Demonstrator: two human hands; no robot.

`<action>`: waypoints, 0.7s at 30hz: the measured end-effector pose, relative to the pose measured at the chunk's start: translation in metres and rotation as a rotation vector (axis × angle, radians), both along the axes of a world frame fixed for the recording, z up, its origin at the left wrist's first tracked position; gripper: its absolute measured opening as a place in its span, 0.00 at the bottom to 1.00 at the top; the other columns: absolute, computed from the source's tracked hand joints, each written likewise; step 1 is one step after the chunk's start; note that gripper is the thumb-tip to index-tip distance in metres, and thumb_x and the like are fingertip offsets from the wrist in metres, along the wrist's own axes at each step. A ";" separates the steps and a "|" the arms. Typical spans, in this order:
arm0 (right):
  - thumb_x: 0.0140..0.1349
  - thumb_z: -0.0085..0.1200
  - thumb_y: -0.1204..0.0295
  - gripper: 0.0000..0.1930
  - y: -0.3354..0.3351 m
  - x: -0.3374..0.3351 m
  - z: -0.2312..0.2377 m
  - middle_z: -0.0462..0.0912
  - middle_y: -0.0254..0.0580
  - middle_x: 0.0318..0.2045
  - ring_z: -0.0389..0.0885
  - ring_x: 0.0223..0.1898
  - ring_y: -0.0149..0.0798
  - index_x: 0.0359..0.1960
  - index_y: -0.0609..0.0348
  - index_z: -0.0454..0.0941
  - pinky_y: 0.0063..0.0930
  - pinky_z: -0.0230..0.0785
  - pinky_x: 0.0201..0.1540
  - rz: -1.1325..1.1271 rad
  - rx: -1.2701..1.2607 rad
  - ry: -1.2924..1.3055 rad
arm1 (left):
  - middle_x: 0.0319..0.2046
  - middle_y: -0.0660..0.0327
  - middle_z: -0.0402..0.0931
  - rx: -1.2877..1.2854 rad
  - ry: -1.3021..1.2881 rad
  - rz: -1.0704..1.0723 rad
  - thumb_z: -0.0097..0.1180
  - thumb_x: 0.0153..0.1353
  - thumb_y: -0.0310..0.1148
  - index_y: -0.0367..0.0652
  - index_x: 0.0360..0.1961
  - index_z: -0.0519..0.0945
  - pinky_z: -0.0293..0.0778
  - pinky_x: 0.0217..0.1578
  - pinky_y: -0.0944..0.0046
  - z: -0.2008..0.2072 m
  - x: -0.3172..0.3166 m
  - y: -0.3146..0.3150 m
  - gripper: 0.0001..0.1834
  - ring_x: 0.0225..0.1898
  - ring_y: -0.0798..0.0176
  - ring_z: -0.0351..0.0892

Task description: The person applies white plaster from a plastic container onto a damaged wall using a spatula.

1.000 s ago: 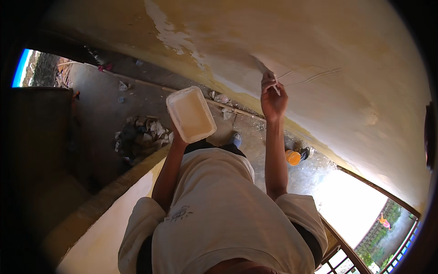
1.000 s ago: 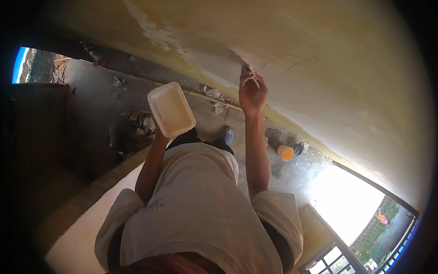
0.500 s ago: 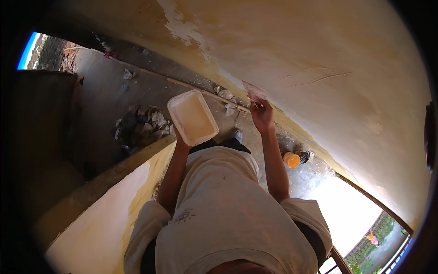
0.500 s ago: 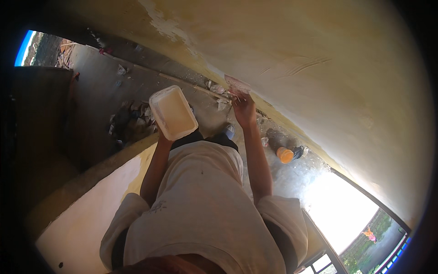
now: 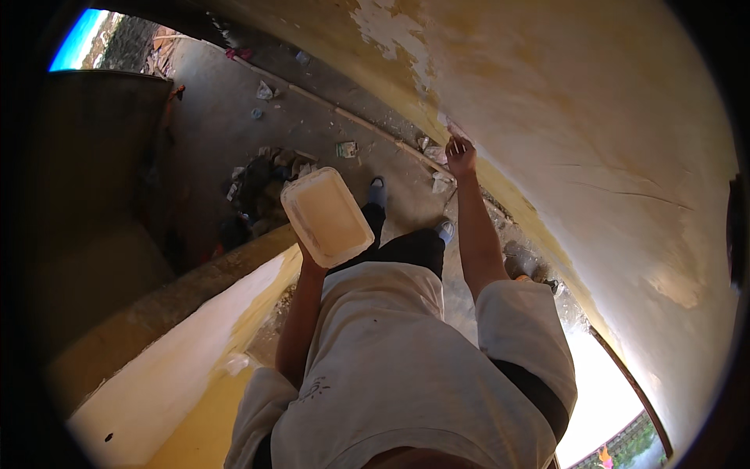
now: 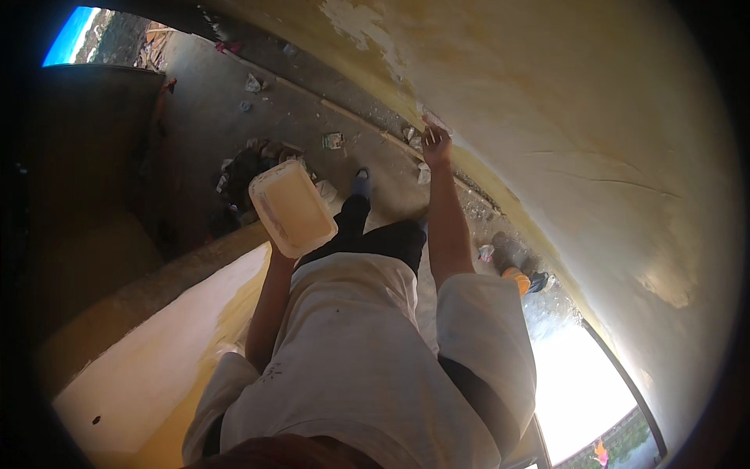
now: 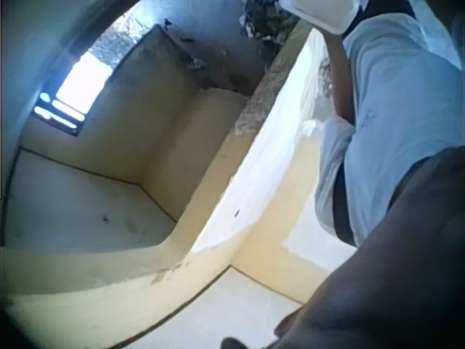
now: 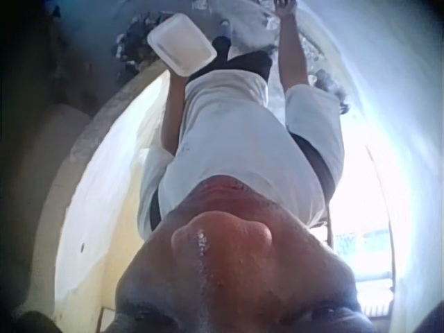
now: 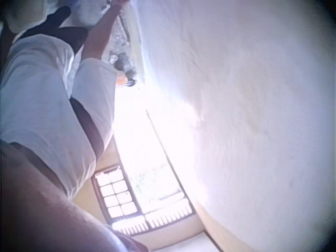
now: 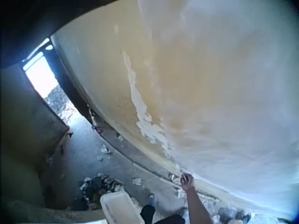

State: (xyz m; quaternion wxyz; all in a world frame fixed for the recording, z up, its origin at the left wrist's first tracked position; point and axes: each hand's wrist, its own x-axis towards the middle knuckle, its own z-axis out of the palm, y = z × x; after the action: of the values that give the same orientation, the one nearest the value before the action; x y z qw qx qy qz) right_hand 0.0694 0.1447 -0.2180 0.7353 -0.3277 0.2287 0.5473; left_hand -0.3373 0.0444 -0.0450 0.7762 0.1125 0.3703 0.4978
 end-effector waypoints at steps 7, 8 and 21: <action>0.63 0.47 0.76 0.08 -0.009 0.007 0.123 0.77 0.50 0.38 0.77 0.39 0.41 0.39 0.70 0.71 0.31 0.75 0.43 -0.083 0.312 0.057 | 0.65 0.51 0.60 -0.009 -0.079 -0.090 0.37 0.60 0.68 0.46 0.68 0.55 0.64 0.61 0.50 -0.004 0.024 0.006 0.45 0.64 0.51 0.63; 0.62 0.47 0.77 0.08 -0.015 0.005 0.157 0.78 0.52 0.39 0.77 0.38 0.41 0.39 0.71 0.71 0.29 0.76 0.43 -0.085 0.377 0.038 | 0.65 0.51 0.60 -0.003 -0.102 -0.098 0.37 0.60 0.68 0.46 0.69 0.55 0.64 0.61 0.50 -0.002 0.032 0.005 0.45 0.64 0.51 0.63; 0.65 0.39 0.78 0.19 -0.171 0.060 0.461 0.69 0.55 0.47 0.74 0.43 0.39 0.56 0.77 0.61 0.28 0.76 0.46 -0.317 0.954 0.178 | 0.65 0.50 0.59 0.089 -0.266 -0.319 0.37 0.60 0.69 0.45 0.69 0.54 0.64 0.61 0.50 0.014 0.119 0.015 0.46 0.64 0.50 0.62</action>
State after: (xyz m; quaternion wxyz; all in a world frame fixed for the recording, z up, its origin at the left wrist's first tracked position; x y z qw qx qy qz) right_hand 0.1289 -0.0261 0.2432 0.8547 0.1309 0.0620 0.4984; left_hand -0.2185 0.0598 -0.0312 0.8815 0.1375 0.2197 0.3948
